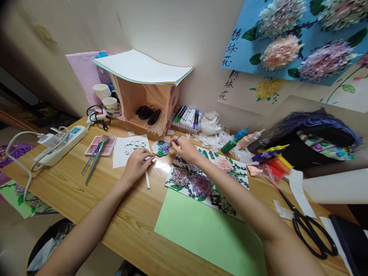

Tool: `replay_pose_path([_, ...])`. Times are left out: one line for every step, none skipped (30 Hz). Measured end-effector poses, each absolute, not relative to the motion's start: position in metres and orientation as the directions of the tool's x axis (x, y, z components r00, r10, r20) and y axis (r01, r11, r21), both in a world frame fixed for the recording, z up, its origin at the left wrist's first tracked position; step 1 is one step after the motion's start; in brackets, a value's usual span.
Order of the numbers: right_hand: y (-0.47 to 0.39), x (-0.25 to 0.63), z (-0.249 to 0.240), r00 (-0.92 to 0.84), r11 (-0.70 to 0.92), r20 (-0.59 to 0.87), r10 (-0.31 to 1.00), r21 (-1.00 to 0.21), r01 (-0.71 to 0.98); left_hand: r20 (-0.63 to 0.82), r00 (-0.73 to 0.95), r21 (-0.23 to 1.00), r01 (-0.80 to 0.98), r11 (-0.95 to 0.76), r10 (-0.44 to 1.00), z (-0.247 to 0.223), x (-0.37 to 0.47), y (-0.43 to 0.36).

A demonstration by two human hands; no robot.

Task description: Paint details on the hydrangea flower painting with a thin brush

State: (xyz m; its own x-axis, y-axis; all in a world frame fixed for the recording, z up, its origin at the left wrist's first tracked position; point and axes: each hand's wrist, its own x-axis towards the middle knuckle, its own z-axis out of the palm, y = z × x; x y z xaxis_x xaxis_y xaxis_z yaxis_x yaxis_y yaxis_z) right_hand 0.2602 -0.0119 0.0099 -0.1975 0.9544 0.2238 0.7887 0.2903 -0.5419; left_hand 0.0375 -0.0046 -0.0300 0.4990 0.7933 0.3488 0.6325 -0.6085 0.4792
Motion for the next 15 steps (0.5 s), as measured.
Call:
replay_pose_path([-0.012, 0.261, 0.010, -0.206, 0.291, 0.213, 0.955, -0.540, 0.790, 0.352, 0.499, 0.483, 0.628, -0.610, 0.792, -0.030, 0.038, -0.005])
replay_pose_path([-0.013, 0.262, 0.011, -0.203, 0.293, 0.220, 0.954, -0.547, 0.784, 0.354, 0.498, 0.487, 0.624, -0.611, 0.791, -0.030, 0.038, -0.004])
replay_pose_path([-0.014, 0.264, 0.012, -0.191, 0.295, 0.238, 0.952, -0.564, 0.771, 0.356, 0.497, 0.490, 0.622, -0.611, 0.792, -0.030, 0.038, -0.004])
replay_pose_path([-0.016, 0.265, 0.014, -0.173, 0.296, 0.258, 0.951, -0.585, 0.755, 0.356, 0.495, 0.493, 0.621, -0.609, 0.793, -0.029, 0.037, -0.004])
replay_pose_path([-0.019, 0.267, 0.017, -0.155, 0.296, 0.275, 0.949, -0.604, 0.740, 0.356, 0.491, 0.497, 0.621, -0.606, 0.795, -0.030, 0.037, -0.003])
replay_pose_path([-0.023, 0.268, 0.020, -0.139, 0.295, 0.287, 0.948, -0.620, 0.727, 0.355, 0.487, 0.500, 0.622, -0.603, 0.798, -0.030, 0.037, -0.003])
replay_pose_path([-0.029, 0.270, 0.024, -0.121, 0.290, 0.297, 0.947, -0.632, 0.719, 0.354, 0.483, 0.503, 0.623, -0.598, 0.801, -0.030, 0.037, -0.003])
replay_pose_path([-0.037, 0.272, 0.028, -0.097, 0.281, 0.306, 0.947, -0.644, 0.712, 0.353, 0.479, 0.508, 0.624, -0.595, 0.804, -0.030, 0.037, -0.002])
replay_pose_path([-0.046, 0.273, 0.031, -0.068, 0.268, 0.314, 0.947, -0.657, 0.704, 0.353, 0.475, 0.513, 0.622, -0.591, 0.806, -0.030, 0.037, -0.002])
replay_pose_path([-0.056, 0.274, 0.035, -0.040, 0.254, 0.315, 0.948, -0.675, 0.693, 0.355, 0.470, 0.518, 0.621, -0.588, 0.808, -0.030, 0.037, -0.002])
replay_pose_path([-0.066, 0.275, 0.038, -0.018, 0.237, 0.306, 0.952, -0.696, 0.678, 0.357, 0.464, 0.523, 0.620, -0.585, 0.811, -0.031, 0.038, -0.003])
replay_pose_path([-0.078, 0.274, 0.040, -0.008, 0.221, 0.290, 0.957, -0.712, 0.667, 0.360, 0.459, 0.525, 0.620, -0.583, 0.812, -0.031, 0.038, -0.003])
replay_pose_path([-0.089, 0.273, 0.041, -0.015, 0.212, 0.270, 0.963, -0.719, 0.662, 0.363, 0.454, 0.525, 0.622, -0.581, 0.814, -0.031, 0.039, -0.003])
replay_pose_path([-0.099, 0.272, 0.040, -0.031, 0.214, 0.259, 0.965, -0.716, 0.664, 0.363, 0.451, 0.521, 0.626, -0.579, 0.815, -0.031, 0.040, -0.004])
replay_pose_path([-0.109, 0.269, 0.039, -0.061, 0.231, 0.258, 0.964, -0.702, 0.674, 0.362, 0.449, 0.517, 0.633, -0.577, 0.817, -0.031, 0.041, -0.004])
